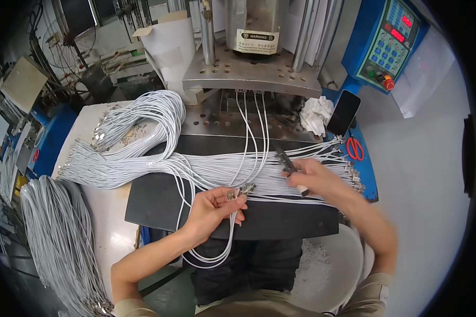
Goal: The person repeatedly fits cable ends into a metal fixture by hand, places the fixture into a machine press, removes the fixture, releases the cables, and arranges them on the table.
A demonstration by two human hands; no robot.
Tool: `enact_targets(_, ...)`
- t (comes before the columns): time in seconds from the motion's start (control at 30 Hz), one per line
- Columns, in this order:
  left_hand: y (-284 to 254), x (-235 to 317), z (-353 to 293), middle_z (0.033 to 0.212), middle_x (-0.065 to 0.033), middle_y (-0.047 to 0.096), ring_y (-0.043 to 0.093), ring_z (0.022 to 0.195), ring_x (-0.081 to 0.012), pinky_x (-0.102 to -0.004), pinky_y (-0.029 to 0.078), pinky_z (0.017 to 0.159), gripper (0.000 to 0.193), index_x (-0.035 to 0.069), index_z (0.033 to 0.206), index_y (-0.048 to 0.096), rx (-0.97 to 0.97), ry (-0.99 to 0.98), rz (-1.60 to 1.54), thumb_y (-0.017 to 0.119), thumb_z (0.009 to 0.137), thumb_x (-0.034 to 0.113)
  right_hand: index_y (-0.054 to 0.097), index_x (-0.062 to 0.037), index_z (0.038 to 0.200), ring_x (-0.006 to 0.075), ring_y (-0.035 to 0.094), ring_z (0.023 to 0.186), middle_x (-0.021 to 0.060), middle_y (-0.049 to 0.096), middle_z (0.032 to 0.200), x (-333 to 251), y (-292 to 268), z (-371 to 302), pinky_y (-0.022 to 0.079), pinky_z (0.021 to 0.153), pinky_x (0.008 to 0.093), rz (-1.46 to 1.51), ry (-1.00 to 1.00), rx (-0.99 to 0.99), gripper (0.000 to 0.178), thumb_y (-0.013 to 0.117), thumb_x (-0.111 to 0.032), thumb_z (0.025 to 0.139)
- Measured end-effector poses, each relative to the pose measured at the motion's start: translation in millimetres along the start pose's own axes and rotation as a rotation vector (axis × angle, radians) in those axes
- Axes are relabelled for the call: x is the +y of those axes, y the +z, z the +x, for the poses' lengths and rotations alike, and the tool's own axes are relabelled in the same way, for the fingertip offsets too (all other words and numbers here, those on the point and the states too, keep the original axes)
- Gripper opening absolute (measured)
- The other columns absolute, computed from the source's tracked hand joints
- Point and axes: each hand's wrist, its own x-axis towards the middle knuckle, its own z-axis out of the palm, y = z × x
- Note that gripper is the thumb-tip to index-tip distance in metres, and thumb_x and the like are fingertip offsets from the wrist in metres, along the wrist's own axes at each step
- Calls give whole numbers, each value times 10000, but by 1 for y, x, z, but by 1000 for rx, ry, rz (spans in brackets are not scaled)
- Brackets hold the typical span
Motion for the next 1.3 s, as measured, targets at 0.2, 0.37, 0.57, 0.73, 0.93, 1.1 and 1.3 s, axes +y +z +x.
enact_targets(0.2,-1,-3,0,877,-90,728,682,687,-130,-272,567,649,150,-24,1002,704,-25,8,89,734,975,120,601,29,997,130,730,728,82,707,811,-6,42,9,577,580,276,236,-259,-83,287,654,-251,1028)
enact_targets(0.37,3,0,-2,868,-95,731,685,689,-130,-266,567,656,134,-23,983,712,-7,-8,83,730,976,110,608,33,976,139,687,549,88,681,761,-2,59,36,516,444,257,89,-340,-136,331,633,-289,1046)
enact_targets(0.57,6,4,-5,879,-109,746,696,710,-131,-263,568,673,148,-35,1031,727,-55,-16,126,722,982,105,612,50,1006,114,609,437,84,644,684,-1,60,30,446,375,226,87,-227,-162,364,616,-311,1057)
enact_targets(0.73,2,5,-4,896,-112,754,707,729,-139,-272,579,710,193,-46,1099,728,-61,-44,184,716,987,111,648,47,1051,73,523,393,65,638,682,1,51,25,353,353,214,160,-218,-228,370,584,-316,1073)
enact_targets(0.93,5,5,-3,901,-105,755,713,739,-147,-285,585,738,203,-44,1109,729,-115,-58,234,711,993,121,636,19,1148,63,500,394,49,627,660,5,61,24,336,359,213,124,-160,-209,329,656,-288,1032)
enact_targets(1.1,1,4,-2,921,-100,752,713,758,-131,-262,585,733,177,-58,1106,723,-59,-45,60,703,988,73,568,2,1205,71,514,404,49,631,651,-4,46,16,338,366,217,71,-243,-229,446,798,-256,923)
enact_targets(1.3,-6,1,-2,932,-124,758,728,745,-162,-281,602,758,214,-65,1148,694,-53,-53,152,706,983,71,512,-15,1166,81,533,414,59,649,647,6,50,19,338,368,224,-54,-233,-267,546,893,-190,815)
